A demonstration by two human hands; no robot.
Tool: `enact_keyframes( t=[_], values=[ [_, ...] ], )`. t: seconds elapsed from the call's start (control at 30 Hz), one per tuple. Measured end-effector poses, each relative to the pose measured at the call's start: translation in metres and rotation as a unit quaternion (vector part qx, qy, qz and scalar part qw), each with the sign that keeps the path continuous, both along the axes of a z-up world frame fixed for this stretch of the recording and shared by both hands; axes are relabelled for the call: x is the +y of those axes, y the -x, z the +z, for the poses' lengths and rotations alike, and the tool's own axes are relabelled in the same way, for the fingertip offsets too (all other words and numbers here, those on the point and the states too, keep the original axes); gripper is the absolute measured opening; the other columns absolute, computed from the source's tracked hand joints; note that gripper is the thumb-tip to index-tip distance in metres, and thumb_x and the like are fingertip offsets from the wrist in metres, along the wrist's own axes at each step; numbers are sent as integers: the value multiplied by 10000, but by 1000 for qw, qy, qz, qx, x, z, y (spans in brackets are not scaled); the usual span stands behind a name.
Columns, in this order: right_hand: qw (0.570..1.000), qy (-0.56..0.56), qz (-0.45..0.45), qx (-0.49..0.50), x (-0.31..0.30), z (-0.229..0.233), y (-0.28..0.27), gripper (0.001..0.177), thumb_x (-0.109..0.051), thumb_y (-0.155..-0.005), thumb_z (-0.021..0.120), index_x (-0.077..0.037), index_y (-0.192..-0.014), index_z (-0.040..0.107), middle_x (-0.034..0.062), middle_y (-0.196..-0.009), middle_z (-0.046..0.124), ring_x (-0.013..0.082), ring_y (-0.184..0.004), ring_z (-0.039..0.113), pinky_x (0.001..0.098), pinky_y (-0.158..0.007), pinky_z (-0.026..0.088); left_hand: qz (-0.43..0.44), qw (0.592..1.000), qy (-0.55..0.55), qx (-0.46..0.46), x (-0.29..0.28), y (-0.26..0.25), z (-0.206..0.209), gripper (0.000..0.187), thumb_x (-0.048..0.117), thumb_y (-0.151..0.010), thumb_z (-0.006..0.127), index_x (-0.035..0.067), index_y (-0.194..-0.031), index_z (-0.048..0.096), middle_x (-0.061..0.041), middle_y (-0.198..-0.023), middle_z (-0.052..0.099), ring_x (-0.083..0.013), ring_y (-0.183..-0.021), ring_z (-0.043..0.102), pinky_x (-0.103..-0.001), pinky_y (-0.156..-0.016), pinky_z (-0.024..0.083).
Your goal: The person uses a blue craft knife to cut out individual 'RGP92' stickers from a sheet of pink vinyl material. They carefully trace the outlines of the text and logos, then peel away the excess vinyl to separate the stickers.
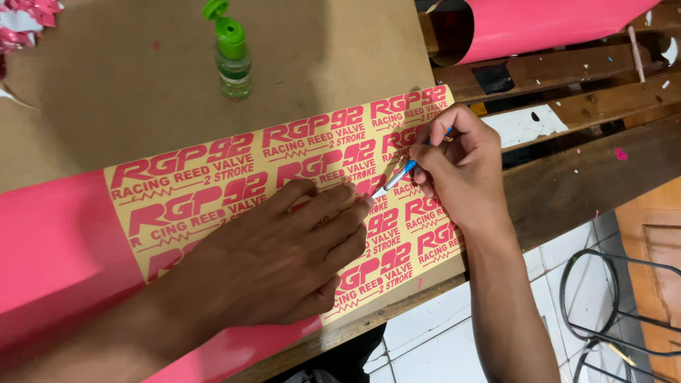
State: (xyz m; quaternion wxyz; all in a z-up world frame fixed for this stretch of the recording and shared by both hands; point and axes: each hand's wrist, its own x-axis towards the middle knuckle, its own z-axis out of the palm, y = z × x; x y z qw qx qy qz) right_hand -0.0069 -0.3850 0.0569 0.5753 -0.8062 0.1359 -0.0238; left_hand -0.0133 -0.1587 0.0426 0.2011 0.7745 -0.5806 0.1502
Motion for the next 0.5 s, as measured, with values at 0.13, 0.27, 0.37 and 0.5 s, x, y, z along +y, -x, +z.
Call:
enact_keyframes(
  t=[0.13, 0.27, 0.37, 0.5],
  values=[
    [1000, -6, -5, 1, 1, 2, 1, 278, 69, -807, 563, -121, -736, 373, 37, -600, 479, 85, -446, 461, 193, -358, 342, 7, 1000, 2, -18, 0, 1, 0, 305, 272, -824, 477, 55, -1007, 590, -137, -1161, 598, -296, -1114, 508, -403, -863, 401],
    [999, -36, -3, -9, 0, 2, 1, 285, 89, -800, 553, -121, -735, 373, 40, -579, 466, 85, -425, 447, 186, -343, 319, 2, 1000, 12, -17, -1, 1, 0, 324, 271, -831, 488, 47, -1035, 602, -139, -1170, 603, -307, -1146, 512, -414, -889, 403],
    [999, -46, -5, -11, 1, 3, 1, 284, 95, -797, 546, -122, -734, 373, 40, -591, 462, 86, -427, 443, 186, -340, 316, 0, 1000, 13, -13, -1, 1, -2, 335, 271, -840, 483, 35, -1048, 600, -148, -1178, 601, -313, -1154, 516, -423, -898, 401],
    [998, -67, -2, -21, -2, 1, 1, 279, 104, -795, 536, -120, -734, 382, 54, -639, 495, 97, -417, 447, 184, -336, 313, -10, 998, 46, -35, 0, 1, 0, 264, 216, -849, 535, 34, -1006, 644, -166, -1197, 604, -328, -1093, 552, -437, -853, 434]
  ],
)
